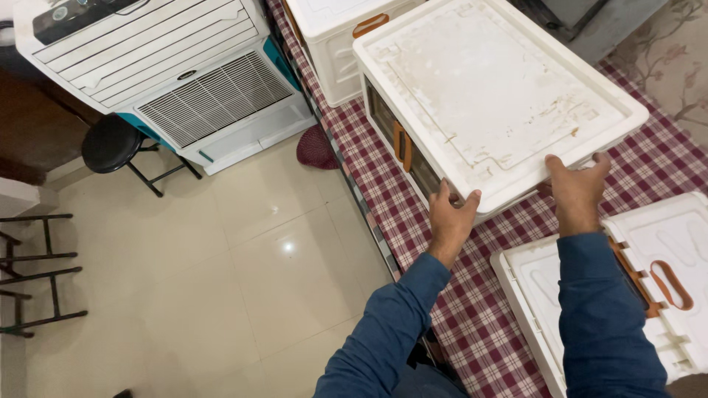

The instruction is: The person assembles two white plastic coolers on a checkered tablecloth. They unfold the side panels, insert the base trays, and secure the lids on each cooler.

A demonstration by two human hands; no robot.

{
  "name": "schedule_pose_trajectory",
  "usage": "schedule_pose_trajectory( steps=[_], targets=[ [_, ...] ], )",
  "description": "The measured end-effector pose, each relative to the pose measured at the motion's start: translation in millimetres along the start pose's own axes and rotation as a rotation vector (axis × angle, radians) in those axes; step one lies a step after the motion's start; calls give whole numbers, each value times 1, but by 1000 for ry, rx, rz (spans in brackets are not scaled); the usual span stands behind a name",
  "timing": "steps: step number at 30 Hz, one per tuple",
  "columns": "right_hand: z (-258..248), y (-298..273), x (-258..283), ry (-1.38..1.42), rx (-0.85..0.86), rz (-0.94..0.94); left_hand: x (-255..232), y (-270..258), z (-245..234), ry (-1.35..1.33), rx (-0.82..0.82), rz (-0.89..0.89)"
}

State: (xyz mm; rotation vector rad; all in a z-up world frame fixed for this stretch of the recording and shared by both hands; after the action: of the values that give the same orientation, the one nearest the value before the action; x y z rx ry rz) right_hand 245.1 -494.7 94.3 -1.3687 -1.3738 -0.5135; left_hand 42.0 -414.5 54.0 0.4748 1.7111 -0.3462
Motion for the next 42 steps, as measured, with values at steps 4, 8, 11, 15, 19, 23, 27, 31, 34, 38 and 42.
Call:
schedule_pose_trajectory(
  steps=[4,8,11,15,19,23,27,31,34,38,42],
  targets=[
    [1,-5,0,-171,-83,-104,-2,-2,1,35,4,-2],
    [-2,-20,8,-302,-86,-103,-6,-4,-1,22,15,-2],
    [-2,-30,17,-492,-181,-184,-11,-8,-2,19,33,-23],
    [8,-35,18,-707,-315,-386,-17,-11,-1,64,53,-2],
    [27,-44,2,-820,-443,-828,-22,-15,0,98,32,43],
    [45,-53,-19,-645,-199,-928,-24,-16,-2,64,20,84],
    [41,-58,-15,-506,-126,-949,-22,-15,-1,-11,14,90],
    [36,-71,-7,-409,14,-1102,-13,-12,3,-67,-44,181],
    [39,-76,-6,-429,-6,-1105,-2,-9,5,-66,7,133],
    [40,-75,-6,-351,-52,-1091,0,-14,-3,85,57,231],
    [49,-74,-12,-328,-45,-1105,-4,-14,-19,294,101,387]
  ],
)
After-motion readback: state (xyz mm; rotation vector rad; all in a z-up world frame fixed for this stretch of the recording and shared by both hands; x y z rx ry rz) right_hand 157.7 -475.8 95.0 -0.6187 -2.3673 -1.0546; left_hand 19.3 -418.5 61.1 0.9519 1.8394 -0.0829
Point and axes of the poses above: each hand's wrist, its own y-axis towards the middle knuckle, its own z-axis out of the palm, x = y × z, the point moved 2 cm from there along y, towards the middle knuckle, and after that the axes turned 15 degrees about z, right-handed, at the moved point
